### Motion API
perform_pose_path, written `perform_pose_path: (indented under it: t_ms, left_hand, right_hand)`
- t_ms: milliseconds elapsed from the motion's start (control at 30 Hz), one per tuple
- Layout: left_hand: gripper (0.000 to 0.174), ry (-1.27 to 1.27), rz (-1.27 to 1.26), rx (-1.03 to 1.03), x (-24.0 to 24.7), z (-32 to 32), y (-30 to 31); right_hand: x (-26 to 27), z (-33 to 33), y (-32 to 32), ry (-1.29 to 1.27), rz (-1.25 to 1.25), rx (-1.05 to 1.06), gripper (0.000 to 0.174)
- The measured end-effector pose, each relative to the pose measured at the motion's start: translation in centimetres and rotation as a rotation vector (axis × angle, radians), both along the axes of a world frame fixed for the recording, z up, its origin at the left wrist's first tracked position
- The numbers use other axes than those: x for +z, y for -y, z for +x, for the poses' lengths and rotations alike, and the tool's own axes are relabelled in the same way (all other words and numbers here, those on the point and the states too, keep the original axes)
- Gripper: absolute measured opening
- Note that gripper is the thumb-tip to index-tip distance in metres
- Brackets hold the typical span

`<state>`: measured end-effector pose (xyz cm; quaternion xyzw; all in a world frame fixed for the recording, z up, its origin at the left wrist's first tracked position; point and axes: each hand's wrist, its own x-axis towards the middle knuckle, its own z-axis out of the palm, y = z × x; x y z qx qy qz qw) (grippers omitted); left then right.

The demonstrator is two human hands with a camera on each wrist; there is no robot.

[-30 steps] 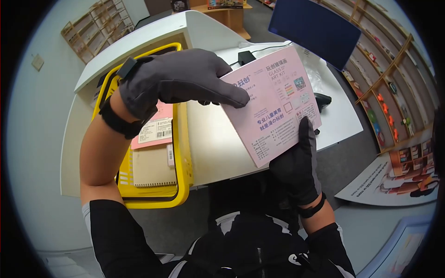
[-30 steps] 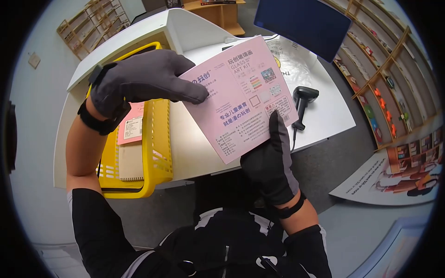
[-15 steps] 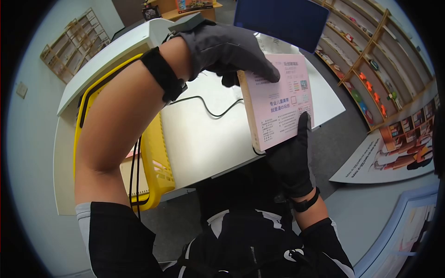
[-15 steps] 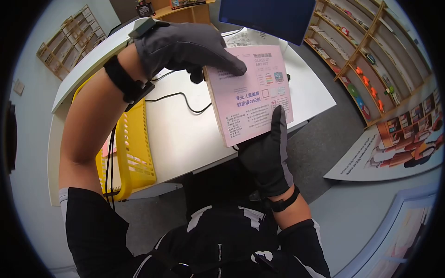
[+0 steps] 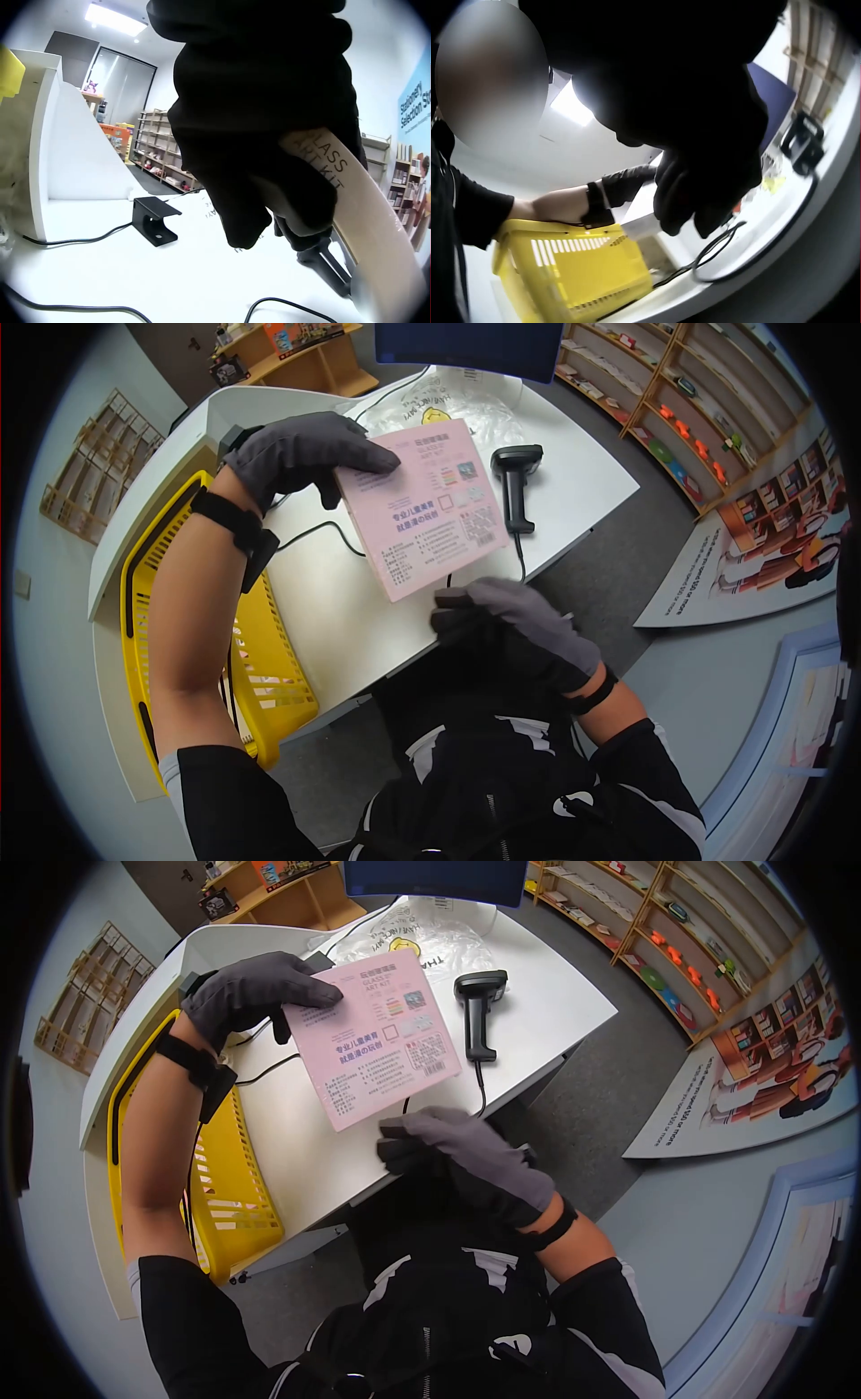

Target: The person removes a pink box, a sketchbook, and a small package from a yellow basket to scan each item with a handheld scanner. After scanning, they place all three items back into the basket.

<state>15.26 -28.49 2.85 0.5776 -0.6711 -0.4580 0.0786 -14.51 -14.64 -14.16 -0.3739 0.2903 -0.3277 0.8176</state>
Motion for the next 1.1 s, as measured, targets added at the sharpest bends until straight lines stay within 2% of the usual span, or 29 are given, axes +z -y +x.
perform_pose_path:
  t_ms: [33,100,167,200,267,300,400,533,567,633,700,800,967,1067,1100]
  left_hand:
    - [0.064,0.024,-0.012,0.038,0.3,0.2,-0.1]
    - [0.064,0.046,-0.031,0.069,0.1,0.2,0.2]
    - [0.063,0.08,-0.041,0.049,-0.5,0.1,1.1]
    - [0.063,0.098,-0.047,0.041,-0.6,0.2,1.3]
    - [0.062,0.118,-0.051,0.048,-0.8,-0.3,1.1]
    - [0.061,0.137,-0.064,0.056,-0.8,-0.8,1.0]
    - [0.061,0.142,-0.095,0.063,-1.2,-0.8,0.9]
    - [0.062,0.136,-0.123,0.056,-2.1,-0.1,1.4]
    - [0.062,0.147,-0.122,0.056,-2.3,-0.1,1.5]
    - [0.062,0.161,-0.119,0.049,-3.0,-0.1,2.0]
    - [0.064,0.178,-0.14,0.043,-4.1,0.3,2.7]
    - [0.065,0.189,-0.159,0.023,-4.6,0.7,3.1]
    - [0.063,0.243,-0.152,0.008,-4.0,-0.1,3.1]
    - [0.063,0.276,-0.15,0.012,-3.6,-0.3,2.9]
    - [0.063,0.288,-0.159,0.002,-3.5,-0.4,2.9]
  right_hand:
    - [1.0,-0.9,0.5,-0.164,-0.152,0.005,0.049]
    - [2.8,-2.6,1.8,-0.68,-0.49,-0.248,0.039]
    - [1.9,-4.1,4.8,-1.0,-0.891,-0.57,0.05]
    - [2.1,-4.2,6.3,-1.0,-0.885,-0.573,0.05]
    - [2.4,-4.1,9.0,-1.382,-1.011,-0.562,0.075]
    - [2.1,-3.6,10.2,-1.38,-1.013,-0.558,0.075]
    - [0.0,-1.6,13.5,-1.643,-0.955,-0.411,0.095]
    - [-1.4,0.0,15.7,-1.786,-0.856,-0.334,0.095]
    - [-2.4,0.0,16.5,-1.782,-0.854,-0.331,0.095]
    - [-5.2,-1.1,18.9,-1.792,-0.932,-0.437,0.084]
    - [-5.9,-2.1,19.7,-1.804,-0.967,-0.488,0.078]
    - [-5.5,-2.8,20.2,-1.694,-0.948,-0.498,0.064]
    - [-2.0,-3.9,18.5,-1.579,-0.867,-0.467,0.055]
    - [1.5,-4.6,15.8,-1.086,-0.499,-0.386,0.051]
    - [2.4,-4.7,14.5,-1.088,-0.499,-0.38,0.051]
